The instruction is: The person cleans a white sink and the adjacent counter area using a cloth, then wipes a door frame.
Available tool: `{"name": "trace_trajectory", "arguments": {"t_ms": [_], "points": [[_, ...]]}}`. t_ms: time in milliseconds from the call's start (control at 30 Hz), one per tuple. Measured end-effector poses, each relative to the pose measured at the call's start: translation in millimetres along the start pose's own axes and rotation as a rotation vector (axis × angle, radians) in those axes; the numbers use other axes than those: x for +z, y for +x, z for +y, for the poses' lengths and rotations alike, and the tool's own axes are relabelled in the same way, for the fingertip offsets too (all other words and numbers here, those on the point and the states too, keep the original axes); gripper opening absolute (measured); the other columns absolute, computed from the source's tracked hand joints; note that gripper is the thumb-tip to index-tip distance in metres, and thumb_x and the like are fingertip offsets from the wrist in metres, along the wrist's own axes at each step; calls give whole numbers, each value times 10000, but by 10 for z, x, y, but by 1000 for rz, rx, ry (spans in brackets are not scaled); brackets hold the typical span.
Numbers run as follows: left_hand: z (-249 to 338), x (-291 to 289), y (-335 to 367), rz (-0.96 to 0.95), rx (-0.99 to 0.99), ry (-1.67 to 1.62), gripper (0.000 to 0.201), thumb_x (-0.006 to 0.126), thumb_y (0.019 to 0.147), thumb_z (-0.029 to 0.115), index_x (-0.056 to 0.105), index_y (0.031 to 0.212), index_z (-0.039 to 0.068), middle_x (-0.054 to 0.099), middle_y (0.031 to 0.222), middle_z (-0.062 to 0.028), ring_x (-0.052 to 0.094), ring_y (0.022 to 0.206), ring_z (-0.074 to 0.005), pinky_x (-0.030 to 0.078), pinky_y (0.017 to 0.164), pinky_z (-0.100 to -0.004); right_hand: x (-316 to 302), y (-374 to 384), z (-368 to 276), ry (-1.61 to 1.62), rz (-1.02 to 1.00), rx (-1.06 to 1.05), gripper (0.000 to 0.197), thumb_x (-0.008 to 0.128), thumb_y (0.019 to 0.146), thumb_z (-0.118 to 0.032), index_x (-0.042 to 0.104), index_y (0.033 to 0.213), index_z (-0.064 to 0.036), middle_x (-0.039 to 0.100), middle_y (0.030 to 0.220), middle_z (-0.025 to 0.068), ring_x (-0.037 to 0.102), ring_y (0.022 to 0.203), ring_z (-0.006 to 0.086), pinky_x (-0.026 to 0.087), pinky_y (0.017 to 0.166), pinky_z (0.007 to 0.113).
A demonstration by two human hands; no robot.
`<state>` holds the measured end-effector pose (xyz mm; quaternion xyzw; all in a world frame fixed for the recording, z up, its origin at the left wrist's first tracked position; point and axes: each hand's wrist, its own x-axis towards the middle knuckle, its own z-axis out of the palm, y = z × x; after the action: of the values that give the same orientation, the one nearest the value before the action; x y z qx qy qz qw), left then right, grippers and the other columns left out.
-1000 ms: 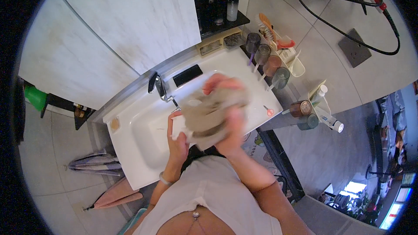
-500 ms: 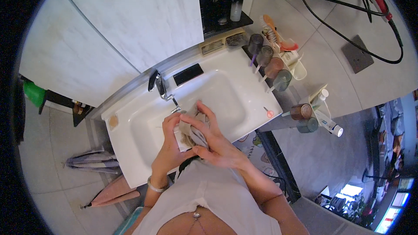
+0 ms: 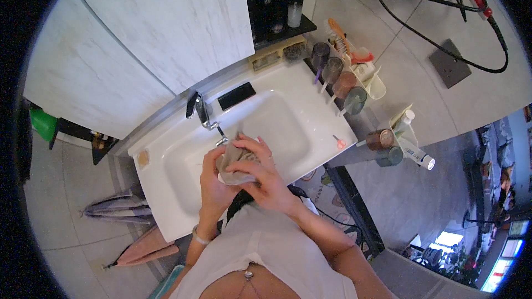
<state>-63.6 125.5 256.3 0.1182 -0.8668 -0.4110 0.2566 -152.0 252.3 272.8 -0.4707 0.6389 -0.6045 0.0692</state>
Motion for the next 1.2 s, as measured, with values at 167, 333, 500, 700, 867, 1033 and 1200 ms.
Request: {"name": "trace_trajectory", "arguments": {"t_ms": [167,333,500,700,867,1033,1200], "points": [[63,-4,83,78,32,-118,680,868,589,63,503,1163,38,569,1147,-94,573,1059,-184,491,870,-312,-90,103,47,-4,18,-46,335,549,742,60,596,1043,-80,504,1269,123,376,1313,331,216,1094,485],[12,21,62,99,55,-228,678,862,586,37,508,1165,39,568,1171,-104,571,1065,-198,476,908,-312,-19,11,253,332,290,286,368,486,768,119,554,1102,-20,527,1208,175,449,1259,321,375,994,364],[22,26,48,103,-49,-312,648,840,650,99,496,1194,24,565,1183,-100,553,1081,-193,461,932,-323,-13,-15,-117,-187,12,-154,392,551,721,37,614,1082,-103,496,1324,114,406,1310,301,204,1105,475],[69,-30,103,176,24,-383,682,858,600,55,505,1184,47,549,1163,-108,562,1068,-211,477,880,-326,-2,97,-51,84,127,106,345,515,798,20,602,1119,-71,502,1315,109,477,1229,261,279,1065,397],[228,-88,107,292,-136,-711,791,854,600,50,411,1254,31,571,1140,-106,577,1055,-198,496,887,-326,10,-21,221,544,331,498,318,478,975,-135,485,1258,9,579,1112,38,501,1025,97,399,914,247],[128,-11,164,336,-323,-922,688,798,685,89,418,1255,27,563,1131,-88,574,1038,-187,481,888,-317,88,-105,134,645,612,418,332,459,982,-145,483,1269,19,554,1154,43,496,1073,104,389,934,242],[116,201,48,363,-568,-1190,481,629,885,180,418,1283,12,565,1158,-89,570,1036,-184,466,896,-302,132,139,-77,-59,288,62,441,522,853,-35,516,1295,-39,455,1361,148,382,1305,265,265,1088,396]]}}
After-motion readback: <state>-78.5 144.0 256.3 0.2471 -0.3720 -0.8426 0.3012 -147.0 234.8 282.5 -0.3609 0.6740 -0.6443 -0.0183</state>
